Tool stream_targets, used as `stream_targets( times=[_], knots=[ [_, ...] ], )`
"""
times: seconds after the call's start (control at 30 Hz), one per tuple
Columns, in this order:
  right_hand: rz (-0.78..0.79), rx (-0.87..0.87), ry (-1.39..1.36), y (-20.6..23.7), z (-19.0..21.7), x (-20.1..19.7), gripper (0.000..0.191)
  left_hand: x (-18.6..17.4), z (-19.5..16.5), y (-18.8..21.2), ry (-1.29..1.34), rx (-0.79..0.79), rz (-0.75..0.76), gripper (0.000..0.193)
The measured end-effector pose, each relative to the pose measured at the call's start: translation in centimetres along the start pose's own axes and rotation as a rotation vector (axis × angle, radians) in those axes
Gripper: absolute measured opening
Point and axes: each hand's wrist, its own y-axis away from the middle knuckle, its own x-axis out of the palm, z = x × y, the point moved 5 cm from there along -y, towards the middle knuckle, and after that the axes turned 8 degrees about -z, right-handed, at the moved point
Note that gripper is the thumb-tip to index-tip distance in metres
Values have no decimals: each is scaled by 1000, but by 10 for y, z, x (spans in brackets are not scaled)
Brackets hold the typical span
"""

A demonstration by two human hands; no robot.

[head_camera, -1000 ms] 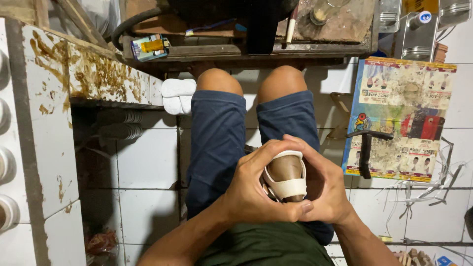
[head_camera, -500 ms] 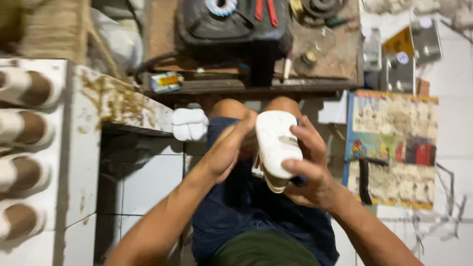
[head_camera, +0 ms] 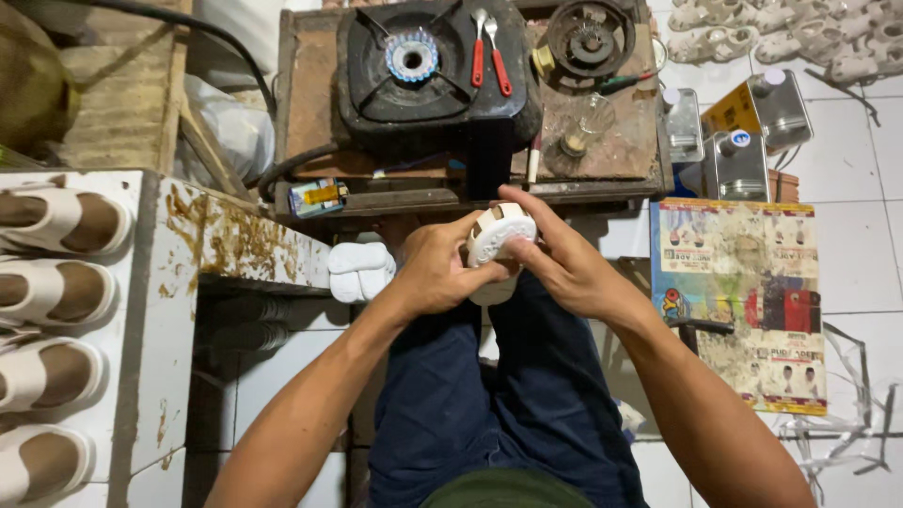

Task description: The person sits on the floor assembling a foam sandal on a shoe last. They press and shape the straps by hand, trim the sole edge with a curved blade, briefly heat the sandal near a gas burner, press the straps again, and place the finished sandal on a rack with other completed sandals.

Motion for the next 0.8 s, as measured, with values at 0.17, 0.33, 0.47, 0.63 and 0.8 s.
stream_targets(
  times=[0.17, 0.33, 0.47, 0.63, 0.8],
  knots=[
    [-138, 46, 237, 4, -5, 6, 40, -1, 4, 0, -109, 122, 39, 48],
    [-39, -40, 203, -3, -7, 1, 47, 1, 14, -7, -141, 36, 165, 52],
    [-90, 39, 199, -7, -15, -1, 48, 11, 16, -11, -179, 72, 163, 51],
    [19, 13, -28, 1, 9, 1, 57, 4, 3, 5, -54, 146, 171, 77],
    [259, -237, -302, 39, 40, -4, 58, 8, -40, 78, 1490, -374, 364, 98]
  ],
)
